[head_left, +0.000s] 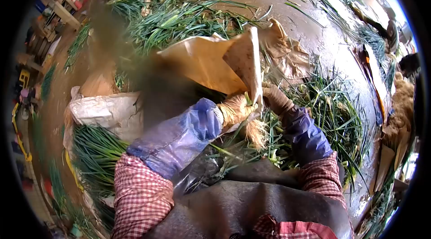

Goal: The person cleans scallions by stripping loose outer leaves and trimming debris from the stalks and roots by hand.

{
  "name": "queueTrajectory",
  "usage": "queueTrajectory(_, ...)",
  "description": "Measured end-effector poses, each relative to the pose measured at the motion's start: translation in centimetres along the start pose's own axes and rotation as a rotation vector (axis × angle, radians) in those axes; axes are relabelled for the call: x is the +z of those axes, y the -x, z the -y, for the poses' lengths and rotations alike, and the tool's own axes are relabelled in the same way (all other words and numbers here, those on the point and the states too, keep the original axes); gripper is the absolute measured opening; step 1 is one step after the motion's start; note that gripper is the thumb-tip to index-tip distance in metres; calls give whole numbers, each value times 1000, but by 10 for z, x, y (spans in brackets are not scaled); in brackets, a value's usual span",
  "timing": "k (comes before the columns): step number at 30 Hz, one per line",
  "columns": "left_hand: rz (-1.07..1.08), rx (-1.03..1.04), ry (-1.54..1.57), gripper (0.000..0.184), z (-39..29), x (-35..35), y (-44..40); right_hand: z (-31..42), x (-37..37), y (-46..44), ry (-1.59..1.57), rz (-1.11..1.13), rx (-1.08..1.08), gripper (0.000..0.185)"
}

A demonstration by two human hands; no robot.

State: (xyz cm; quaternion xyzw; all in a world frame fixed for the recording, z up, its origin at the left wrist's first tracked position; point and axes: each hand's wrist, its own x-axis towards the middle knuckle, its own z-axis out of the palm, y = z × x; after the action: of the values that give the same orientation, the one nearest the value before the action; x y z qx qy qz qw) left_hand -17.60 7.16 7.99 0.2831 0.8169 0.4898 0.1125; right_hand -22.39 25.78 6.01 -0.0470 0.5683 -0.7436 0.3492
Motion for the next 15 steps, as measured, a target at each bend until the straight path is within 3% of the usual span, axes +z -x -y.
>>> queueTrajectory(3,-43,-282,86,23,-6,8,1,-3,1,-6,-15,-87,-90,14)
queueTrajectory(5,106,-248,-55,45,-48,-8,2,8,-20,-24,182,-210,-258,11)
queueTrajectory(6,-126,-107,-80,52,-30,8,7,17,-34,-32,248,-251,-309,11)
queueTrajectory(7,-352,36,-104,59,-12,27,16,46,-48,-35,266,-328,-518,13)
queueTrajectory(8,-470,135,-31,64,-33,24,27,79,-61,-32,284,-411,-723,15)
queueTrajectory(9,-400,24,-54,66,-44,24,43,110,-75,-26,305,-499,-921,17)
queueTrajectory(10,-349,-57,-61,62,-50,27,63,145,-86,-15,453,-682,-981,12)
queueTrajectory(12,-288,-169,114,54,-52,47,106,207,-116,9,1201,-940,-1336,14)
queueTrajectory(13,-286,-197,288,50,-50,60,128,229,-79,24,663,-1024,-1087,18)
queueTrajectory(15,-27,-331,249,43,-53,72,164,266,-130,21,1250,-1223,-1089,19)
